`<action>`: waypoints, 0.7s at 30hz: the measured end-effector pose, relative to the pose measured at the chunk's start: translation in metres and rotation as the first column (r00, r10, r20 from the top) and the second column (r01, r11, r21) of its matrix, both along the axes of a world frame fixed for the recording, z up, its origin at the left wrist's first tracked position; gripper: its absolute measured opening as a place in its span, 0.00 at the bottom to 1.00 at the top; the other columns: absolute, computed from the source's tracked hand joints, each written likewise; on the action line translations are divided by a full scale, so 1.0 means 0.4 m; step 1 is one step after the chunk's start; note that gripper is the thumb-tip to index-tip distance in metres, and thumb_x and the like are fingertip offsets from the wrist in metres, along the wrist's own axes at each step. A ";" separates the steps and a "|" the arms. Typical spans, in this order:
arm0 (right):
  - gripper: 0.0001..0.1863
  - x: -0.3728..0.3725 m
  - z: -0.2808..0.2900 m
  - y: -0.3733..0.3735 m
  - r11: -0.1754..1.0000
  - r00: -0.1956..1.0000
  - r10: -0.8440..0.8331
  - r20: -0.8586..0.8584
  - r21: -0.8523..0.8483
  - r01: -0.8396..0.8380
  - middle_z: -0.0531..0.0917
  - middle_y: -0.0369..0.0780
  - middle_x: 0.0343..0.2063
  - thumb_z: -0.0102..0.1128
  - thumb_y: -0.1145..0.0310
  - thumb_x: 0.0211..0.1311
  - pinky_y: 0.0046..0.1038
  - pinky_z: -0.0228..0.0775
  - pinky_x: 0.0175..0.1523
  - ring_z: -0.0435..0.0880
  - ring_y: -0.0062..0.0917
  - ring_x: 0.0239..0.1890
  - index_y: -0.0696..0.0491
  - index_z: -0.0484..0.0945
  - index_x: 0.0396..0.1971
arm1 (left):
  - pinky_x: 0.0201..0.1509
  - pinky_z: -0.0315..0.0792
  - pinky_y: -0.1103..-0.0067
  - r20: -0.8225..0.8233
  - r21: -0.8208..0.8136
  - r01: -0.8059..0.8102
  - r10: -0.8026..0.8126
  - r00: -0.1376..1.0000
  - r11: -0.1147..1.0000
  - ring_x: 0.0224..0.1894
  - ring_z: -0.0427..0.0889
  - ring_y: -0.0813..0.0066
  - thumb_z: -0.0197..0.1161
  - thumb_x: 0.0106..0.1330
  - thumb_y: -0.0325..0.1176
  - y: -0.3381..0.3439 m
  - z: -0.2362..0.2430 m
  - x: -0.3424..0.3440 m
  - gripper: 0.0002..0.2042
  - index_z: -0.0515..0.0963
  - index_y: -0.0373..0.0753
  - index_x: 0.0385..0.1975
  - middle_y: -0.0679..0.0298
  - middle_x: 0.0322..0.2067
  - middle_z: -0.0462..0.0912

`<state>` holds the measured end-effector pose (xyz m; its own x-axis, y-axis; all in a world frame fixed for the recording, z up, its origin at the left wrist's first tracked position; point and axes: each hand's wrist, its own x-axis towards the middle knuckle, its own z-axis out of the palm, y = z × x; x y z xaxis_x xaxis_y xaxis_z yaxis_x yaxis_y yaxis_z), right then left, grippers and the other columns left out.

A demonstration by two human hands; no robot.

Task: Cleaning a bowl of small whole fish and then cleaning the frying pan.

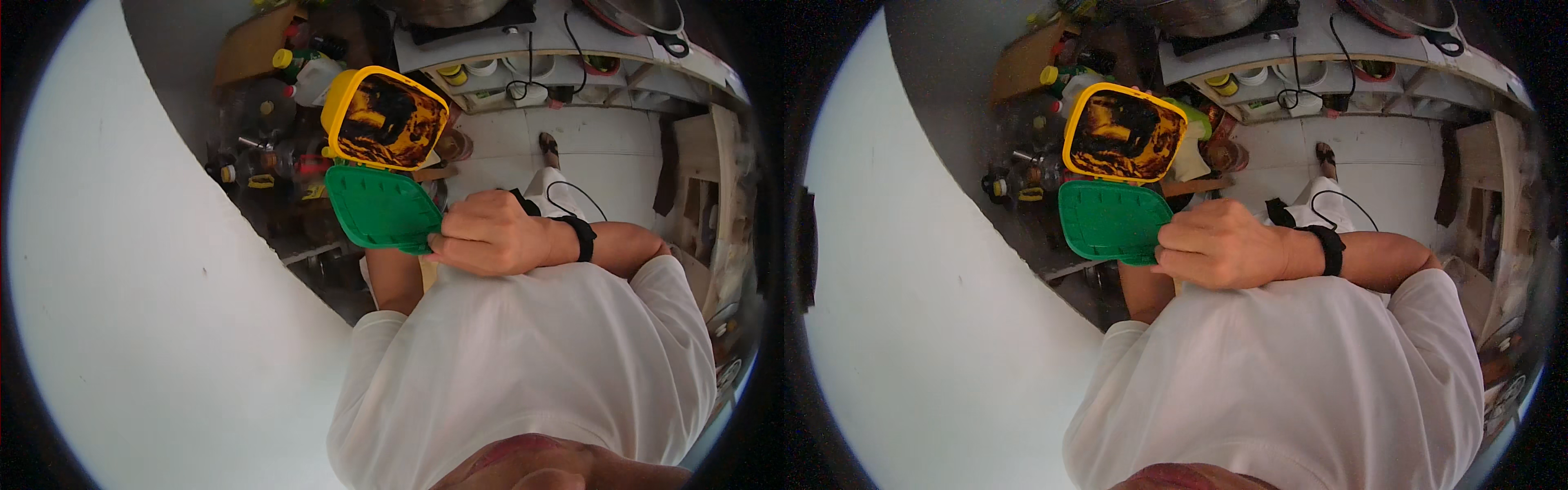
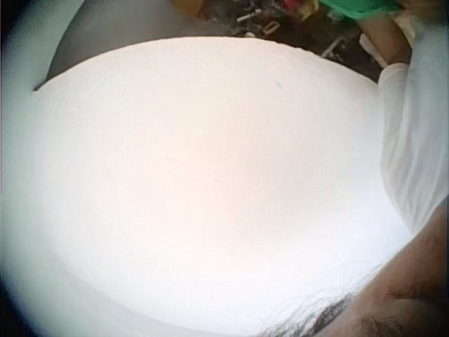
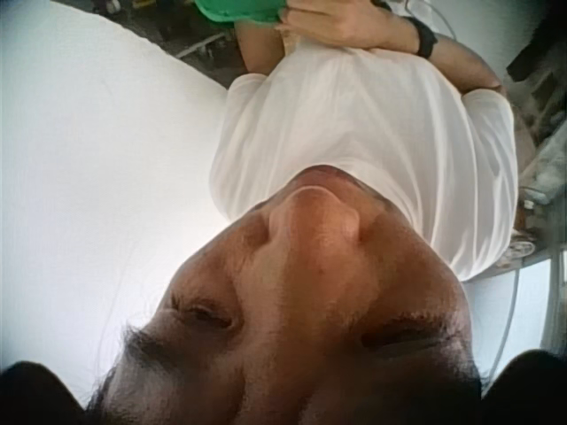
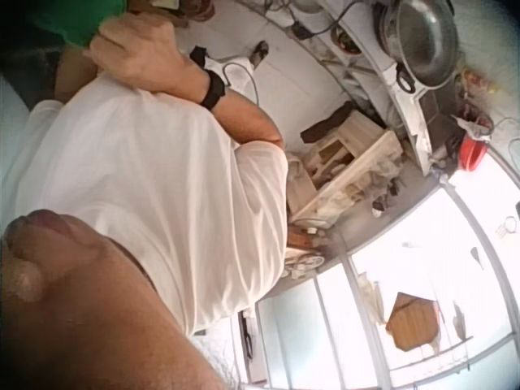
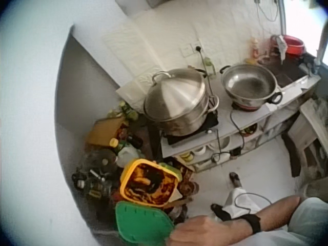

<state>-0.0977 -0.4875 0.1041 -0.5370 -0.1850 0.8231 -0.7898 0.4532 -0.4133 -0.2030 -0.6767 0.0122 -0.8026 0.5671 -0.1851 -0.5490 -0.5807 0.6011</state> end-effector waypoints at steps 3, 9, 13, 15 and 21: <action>0.11 -0.013 0.016 0.004 0.999 1.000 0.021 -0.004 -0.034 -0.021 0.63 0.34 0.16 0.68 0.70 0.43 0.23 0.54 0.16 0.65 0.21 0.13 0.55 0.74 0.22 | 0.55 0.69 0.63 0.018 0.016 0.008 -0.008 1.000 1.000 0.52 0.71 0.57 0.57 0.61 0.46 0.034 0.004 -0.008 0.26 0.65 0.36 0.55 0.54 0.49 0.73; 0.09 -0.049 0.048 0.042 0.984 0.976 -0.094 0.194 -0.132 0.121 0.68 0.37 0.17 0.67 0.73 0.46 0.25 0.58 0.18 0.67 0.24 0.15 0.57 0.74 0.22 | 0.55 0.69 0.63 0.043 0.123 0.110 -0.116 0.992 0.986 0.52 0.71 0.57 0.57 0.61 0.45 0.121 0.056 -0.130 0.26 0.65 0.36 0.55 0.53 0.49 0.73; 0.07 -0.058 0.032 0.079 0.876 0.849 -0.179 0.497 -0.312 0.368 0.71 0.36 0.18 0.65 0.74 0.50 0.20 0.58 0.23 0.67 0.17 0.19 0.58 0.74 0.24 | 0.55 0.69 0.63 0.074 0.136 0.161 -0.172 0.982 0.977 0.52 0.71 0.56 0.57 0.61 0.45 0.137 0.015 -0.112 0.26 0.65 0.36 0.55 0.53 0.49 0.73; 0.08 -0.036 -0.001 0.102 0.844 0.797 -0.174 0.578 -0.330 0.424 0.72 0.37 0.19 0.65 0.72 0.50 0.21 0.60 0.23 0.69 0.19 0.18 0.58 0.75 0.23 | 0.56 0.69 0.63 0.095 0.157 0.163 -0.180 0.979 0.974 0.53 0.71 0.57 0.56 0.62 0.45 0.119 -0.046 -0.122 0.26 0.64 0.36 0.56 0.53 0.50 0.73; 0.10 0.030 -0.049 0.191 0.725 0.588 -0.327 0.740 -0.203 0.659 0.74 0.37 0.20 0.65 0.68 0.50 0.23 0.62 0.24 0.70 0.19 0.18 0.58 0.75 0.23 | 0.47 0.75 0.66 0.064 -0.031 0.365 -0.362 0.930 0.931 0.48 0.76 0.62 0.51 0.64 0.51 0.254 -0.072 -0.088 0.26 0.66 0.37 0.54 0.55 0.49 0.75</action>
<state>-0.0855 -0.4111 0.0844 -0.8243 0.5407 0.1679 0.0286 0.3359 -0.9415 -0.2381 -0.5752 -0.0164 -0.5306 0.8087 -0.2538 -0.7514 -0.3102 0.5824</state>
